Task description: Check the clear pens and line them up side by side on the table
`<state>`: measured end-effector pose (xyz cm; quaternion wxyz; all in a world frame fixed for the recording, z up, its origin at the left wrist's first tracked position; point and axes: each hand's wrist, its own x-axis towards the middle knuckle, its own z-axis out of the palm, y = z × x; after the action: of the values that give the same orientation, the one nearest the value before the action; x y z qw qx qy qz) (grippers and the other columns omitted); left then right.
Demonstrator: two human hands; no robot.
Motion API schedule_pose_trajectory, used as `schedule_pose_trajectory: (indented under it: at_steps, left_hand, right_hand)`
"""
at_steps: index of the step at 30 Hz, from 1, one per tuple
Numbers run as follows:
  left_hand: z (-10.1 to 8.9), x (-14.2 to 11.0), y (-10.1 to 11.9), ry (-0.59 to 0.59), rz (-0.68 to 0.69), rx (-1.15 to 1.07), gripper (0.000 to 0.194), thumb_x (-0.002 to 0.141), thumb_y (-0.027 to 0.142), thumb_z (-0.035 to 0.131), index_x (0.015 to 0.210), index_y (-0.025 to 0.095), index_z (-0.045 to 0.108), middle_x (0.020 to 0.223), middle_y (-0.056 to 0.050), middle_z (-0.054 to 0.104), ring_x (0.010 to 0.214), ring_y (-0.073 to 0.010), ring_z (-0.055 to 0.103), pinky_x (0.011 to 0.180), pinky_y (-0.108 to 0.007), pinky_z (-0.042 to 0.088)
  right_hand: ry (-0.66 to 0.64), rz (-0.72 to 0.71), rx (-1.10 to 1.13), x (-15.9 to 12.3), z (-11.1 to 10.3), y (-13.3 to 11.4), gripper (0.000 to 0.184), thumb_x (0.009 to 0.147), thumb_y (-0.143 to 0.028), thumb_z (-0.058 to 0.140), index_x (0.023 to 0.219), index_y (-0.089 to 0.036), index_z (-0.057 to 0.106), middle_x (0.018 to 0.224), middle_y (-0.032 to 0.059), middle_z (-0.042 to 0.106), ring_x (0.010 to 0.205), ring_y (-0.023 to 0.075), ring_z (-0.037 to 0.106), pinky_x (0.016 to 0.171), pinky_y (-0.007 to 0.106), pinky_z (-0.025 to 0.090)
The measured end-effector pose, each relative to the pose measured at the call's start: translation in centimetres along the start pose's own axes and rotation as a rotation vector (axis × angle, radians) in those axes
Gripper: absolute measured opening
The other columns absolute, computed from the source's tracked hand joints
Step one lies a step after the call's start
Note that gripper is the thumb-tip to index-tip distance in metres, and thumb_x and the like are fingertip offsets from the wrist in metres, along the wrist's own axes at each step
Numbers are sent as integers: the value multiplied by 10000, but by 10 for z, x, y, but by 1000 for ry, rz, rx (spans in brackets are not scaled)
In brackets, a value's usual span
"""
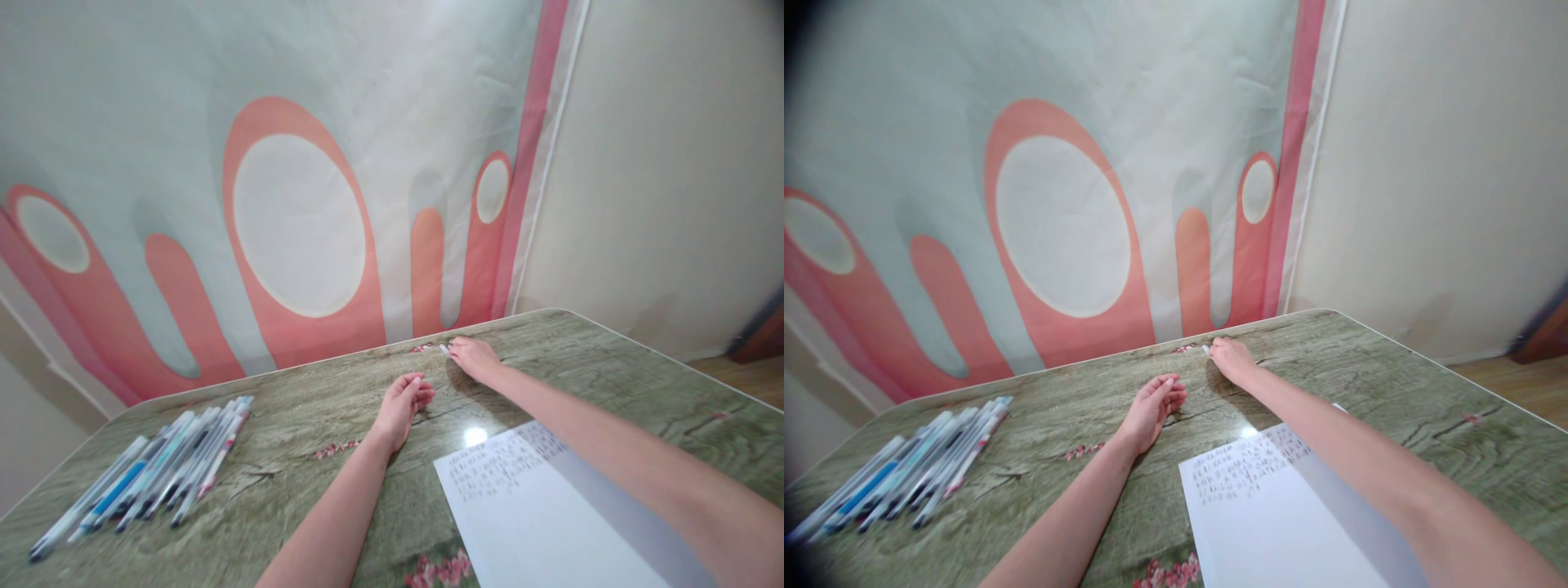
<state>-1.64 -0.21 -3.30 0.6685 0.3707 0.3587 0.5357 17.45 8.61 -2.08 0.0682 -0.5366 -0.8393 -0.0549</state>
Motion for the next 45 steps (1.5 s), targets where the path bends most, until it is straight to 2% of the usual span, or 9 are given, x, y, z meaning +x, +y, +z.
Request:
schedule_pose_trajectory:
  at_steps: [6,15,20,24,27,31,36,41,45]
  left_hand:
    - [1,0,1,7,-1,4,253,723,297,596,905,134,531,786,-62,616,684,-111,593,700,-257,445]
    - [2,-1,1,5,3,-3,249,715,292,605,896,134,537,786,-60,617,676,-104,590,705,-255,442]
    - [0,-1,0,0,3,-14,263,708,292,611,905,138,529,783,-56,619,674,-110,593,707,-261,440]
    - [-1,-1,-3,-8,13,-27,256,713,289,602,905,141,519,773,-48,616,676,-110,594,711,-261,435]
    - [-1,-2,-4,-12,24,-23,247,717,290,596,897,140,519,763,-43,612,672,-106,592,712,-259,432]
    - [-2,-4,-7,3,16,-8,249,721,306,589,893,139,521,764,-45,606,673,-109,594,710,-265,432]
    - [-3,-6,-9,19,15,8,258,722,310,586,899,136,515,780,-52,605,661,-112,598,699,-274,440]
    - [-18,-3,24,52,78,313,266,755,293,535,971,138,526,866,-87,615,713,-128,603,726,-304,447]
    - [-66,-14,77,275,247,966,260,735,262,538,954,125,566,989,-135,602,919,-187,562,860,-330,384]
  right_hand:
    - [116,28,-8,4,2,1,268,871,-292,375,878,-187,622,923,60,587,842,163,541,694,239,359]
    - [182,22,23,-7,-3,2,217,853,-289,426,860,-210,629,895,37,589,826,150,545,671,229,365]
    - [262,-45,200,-49,-21,-14,207,847,-263,429,844,-198,625,875,45,590,811,150,550,707,243,381]
    - [116,-169,460,-102,-39,-49,194,827,-272,446,794,-207,626,800,22,592,681,124,552,652,236,402]
    - [7,-174,619,-132,-46,-74,195,819,-289,442,787,-215,620,783,15,587,629,113,542,636,234,410]
    - [-34,-144,714,-148,-36,-93,183,803,-299,448,870,-216,597,853,29,579,671,127,546,641,245,422]
    - [21,-120,688,-150,-16,-100,189,816,-308,414,849,-232,584,838,17,570,668,134,545,623,250,426]
    - [29,-162,661,-152,-16,-99,211,834,-331,381,846,-244,574,844,20,566,685,141,551,624,253,421]
    - [20,-181,654,-153,-17,-98,221,840,-330,368,857,-246,572,866,27,568,707,149,554,641,265,424]
